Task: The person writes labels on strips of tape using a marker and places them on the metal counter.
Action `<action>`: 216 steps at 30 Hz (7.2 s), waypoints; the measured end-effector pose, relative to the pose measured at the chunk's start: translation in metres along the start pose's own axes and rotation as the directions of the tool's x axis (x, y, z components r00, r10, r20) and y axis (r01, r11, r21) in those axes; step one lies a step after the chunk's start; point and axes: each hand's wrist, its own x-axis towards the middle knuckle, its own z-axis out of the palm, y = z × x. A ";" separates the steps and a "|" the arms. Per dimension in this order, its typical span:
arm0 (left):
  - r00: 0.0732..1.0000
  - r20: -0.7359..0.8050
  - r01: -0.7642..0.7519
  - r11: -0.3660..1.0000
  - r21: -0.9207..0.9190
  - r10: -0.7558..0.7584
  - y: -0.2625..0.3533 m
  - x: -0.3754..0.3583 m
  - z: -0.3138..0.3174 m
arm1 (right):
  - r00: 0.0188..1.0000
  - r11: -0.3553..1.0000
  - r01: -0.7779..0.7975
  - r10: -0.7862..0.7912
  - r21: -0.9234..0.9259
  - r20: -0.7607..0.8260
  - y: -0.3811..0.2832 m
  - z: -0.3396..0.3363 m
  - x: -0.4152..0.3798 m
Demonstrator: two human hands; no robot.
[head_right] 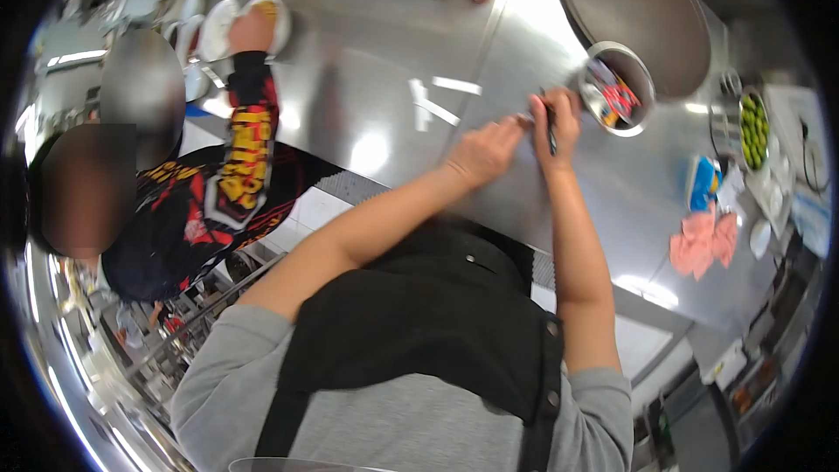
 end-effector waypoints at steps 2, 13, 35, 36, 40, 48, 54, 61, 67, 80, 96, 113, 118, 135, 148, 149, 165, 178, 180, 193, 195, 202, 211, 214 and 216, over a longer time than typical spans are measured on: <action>0.998 0.054 0.036 0.996 -0.085 -0.031 -0.001 0.001 -0.005 | 0.996 0.993 0.083 -0.079 -0.084 0.045 -0.006 0.001 0.000; 0.983 -0.098 0.060 0.778 -0.626 -0.155 -0.019 -0.019 -0.033 | 0.973 0.989 0.139 -0.126 -0.054 0.191 -0.094 -0.046 -0.029; 0.845 0.408 0.491 0.199 -0.848 -0.346 -0.050 0.012 -0.102 | 0.939 0.837 -0.333 0.252 0.434 0.234 -0.155 -0.035 0.061; 0.843 0.411 0.494 0.198 -0.846 -0.347 -0.051 0.011 -0.112 | 0.937 0.834 -0.336 0.246 0.438 0.248 -0.150 -0.039 0.060; 0.843 0.418 0.449 0.014 -0.894 -0.338 -0.049 0.009 -0.135 | 0.898 0.744 -0.437 0.328 0.505 0.294 -0.154 -0.044 0.049; 0.805 0.340 0.254 -0.234 -0.938 -0.486 -0.052 0.013 -0.164 | 0.891 0.752 -0.446 0.322 0.486 0.321 -0.169 -0.044 0.045; 0.815 0.371 0.197 -0.391 -0.899 -0.444 -0.053 0.019 -0.173 | 0.915 0.734 -0.398 0.273 0.551 0.298 -0.179 -0.049 0.048; 0.882 0.295 0.080 -0.498 -0.864 -0.369 -0.046 0.027 -0.186 | 0.940 0.754 -0.337 0.232 0.564 0.251 -0.205 -0.062 0.054; 0.878 0.240 0.095 -0.342 -0.935 -0.413 -0.046 0.031 -0.183 | 0.958 0.875 -0.243 0.149 0.418 0.245 -0.198 -0.065 0.057; 0.931 0.275 0.227 -0.211 -0.951 -0.238 -0.049 0.023 -0.191 | 0.891 0.977 -0.157 0.077 0.144 0.447 -0.224 -0.061 0.057; 0.930 0.337 0.321 -0.121 -0.939 -0.146 -0.073 0.015 -0.200 | 0.866 0.950 -0.267 0.163 0.163 0.472 -0.202 -0.045 0.008; 0.942 0.312 0.299 -0.114 -0.947 -0.125 -0.037 0.029 -0.179 | 0.730 0.936 -0.347 0.235 0.053 0.642 -0.166 -0.035 -0.020; 0.916 0.322 0.281 -0.191 -0.941 -0.239 -0.042 0.010 -0.171 | 0.764 0.954 -0.282 0.155 0.107 0.627 -0.160 -0.026 -0.026; 0.903 0.303 0.325 0.024 -0.946 -0.304 -0.039 0.009 -0.161 | 0.684 0.952 -0.305 0.195 0.034 0.703 -0.170 -0.023 -0.023; 0.910 0.296 0.307 -0.008 -0.952 -0.290 -0.039 0.011 -0.151 | 0.662 0.963 -0.270 0.182 0.006 0.727 -0.159 -0.023 -0.025; 0.915 0.289 0.292 -0.031 -0.956 -0.282 -0.039 0.011 -0.150 | 0.665 0.960 -0.280 0.188 0.007 0.723 -0.156 -0.022 -0.026; 0.897 0.316 0.343 0.038 -0.938 -0.310 -0.040 0.008 -0.158 | 0.684 0.948 -0.310 0.176 0.064 0.708 -0.147 -0.012 -0.032; 0.906 0.203 0.270 0.138 -0.953 -0.372 -0.048 0.021 -0.177 | 0.679 0.907 -0.400 0.198 0.130 0.707 -0.141 -0.011 -0.034; 0.913 0.066 0.172 0.231 -0.958 -0.403 -0.056 0.035 -0.226 | 0.683 0.886 -0.436 0.211 0.158 0.699 -0.133 -0.010 -0.038; 0.043 -0.828 -0.999 0.020 -0.039 0.559 -0.023 0.077 -0.448 | 0.696 0.929 -0.361 0.214 0.077 0.685 -0.130 -0.007 -0.045; 0.517 -0.836 -0.855 0.165 -0.492 0.187 0.016 0.041 -0.449 | 0.701 0.921 -0.382 0.235 0.075 0.674 -0.128 -0.005 -0.047; 0.662 -0.660 -0.737 0.469 -0.487 0.355 0.020 0.029 -0.446 | 0.670 0.914 -0.406 0.297 0.001 0.681 -0.147 -0.018 -0.038; 0.739 -0.362 -0.562 0.816 0.135 0.568 0.008 0.023 -0.449 | 0.685 0.856 -0.516 0.398 0.022 0.610 -0.136 -0.023 -0.039; 0.655 -0.615 -0.467 0.875 0.127 0.439 -0.033 0.047 -0.422 | 0.853 0.916 -0.371 0.270 0.155 0.447 -0.112 -0.044 -0.023; 0.702 -0.653 -0.320 0.945 0.066 0.284 -0.052 0.044 -0.398 | 0.900 0.908 -0.380 0.318 0.177 0.299 -0.113 -0.065 0.001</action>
